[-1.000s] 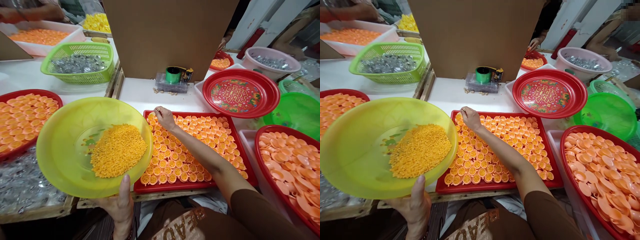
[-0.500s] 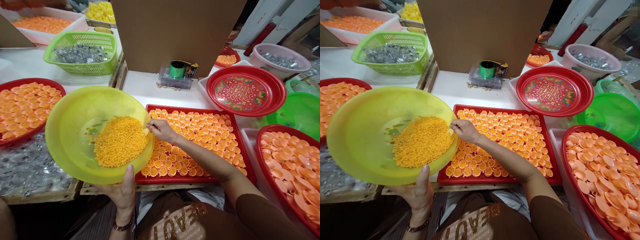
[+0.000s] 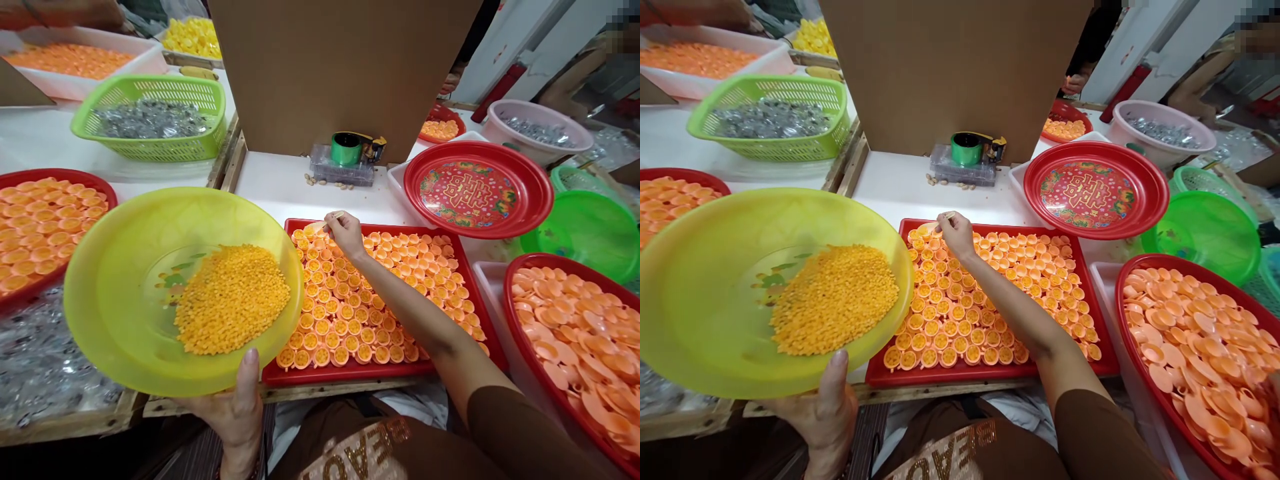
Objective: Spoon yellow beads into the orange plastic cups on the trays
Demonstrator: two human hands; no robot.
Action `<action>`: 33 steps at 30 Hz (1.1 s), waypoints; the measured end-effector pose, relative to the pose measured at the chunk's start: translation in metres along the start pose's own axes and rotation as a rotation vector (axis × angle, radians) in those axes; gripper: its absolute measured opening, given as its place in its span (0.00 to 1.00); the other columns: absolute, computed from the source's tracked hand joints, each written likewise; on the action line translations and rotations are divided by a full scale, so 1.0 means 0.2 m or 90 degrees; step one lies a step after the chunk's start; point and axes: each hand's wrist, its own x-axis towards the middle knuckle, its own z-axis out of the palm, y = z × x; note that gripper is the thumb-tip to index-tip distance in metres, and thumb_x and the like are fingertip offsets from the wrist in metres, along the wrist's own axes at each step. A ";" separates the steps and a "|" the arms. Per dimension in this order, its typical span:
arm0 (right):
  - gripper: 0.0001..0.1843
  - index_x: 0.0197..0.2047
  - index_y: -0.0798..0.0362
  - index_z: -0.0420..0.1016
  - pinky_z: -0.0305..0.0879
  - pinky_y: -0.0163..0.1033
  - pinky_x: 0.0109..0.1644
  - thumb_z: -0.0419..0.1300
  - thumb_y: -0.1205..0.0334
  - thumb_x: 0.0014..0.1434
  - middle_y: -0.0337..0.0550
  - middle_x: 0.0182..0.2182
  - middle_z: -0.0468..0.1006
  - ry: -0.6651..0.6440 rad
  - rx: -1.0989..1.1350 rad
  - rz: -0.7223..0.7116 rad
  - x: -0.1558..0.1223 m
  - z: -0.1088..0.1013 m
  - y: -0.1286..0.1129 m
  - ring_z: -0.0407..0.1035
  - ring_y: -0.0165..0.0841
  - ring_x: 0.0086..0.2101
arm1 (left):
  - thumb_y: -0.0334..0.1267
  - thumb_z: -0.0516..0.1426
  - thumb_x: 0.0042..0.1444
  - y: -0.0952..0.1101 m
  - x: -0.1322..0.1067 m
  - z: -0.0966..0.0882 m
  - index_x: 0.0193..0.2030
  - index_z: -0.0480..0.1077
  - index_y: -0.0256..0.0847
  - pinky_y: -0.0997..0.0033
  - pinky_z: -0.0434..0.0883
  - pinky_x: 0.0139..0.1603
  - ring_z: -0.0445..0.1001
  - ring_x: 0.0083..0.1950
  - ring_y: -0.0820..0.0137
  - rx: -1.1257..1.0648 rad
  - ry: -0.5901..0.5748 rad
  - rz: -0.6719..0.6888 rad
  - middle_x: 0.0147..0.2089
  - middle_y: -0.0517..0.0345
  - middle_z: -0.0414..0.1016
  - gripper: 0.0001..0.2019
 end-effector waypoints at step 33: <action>0.11 0.31 0.52 0.74 0.51 0.32 0.20 0.67 0.56 0.61 0.37 0.23 0.77 -0.098 0.123 0.223 -0.18 0.00 -0.09 0.58 0.24 0.19 | 0.39 0.69 0.52 0.04 0.01 0.02 0.74 0.46 0.40 0.46 0.53 0.81 0.52 0.81 0.55 -0.001 -0.032 0.022 0.81 0.35 0.44 0.49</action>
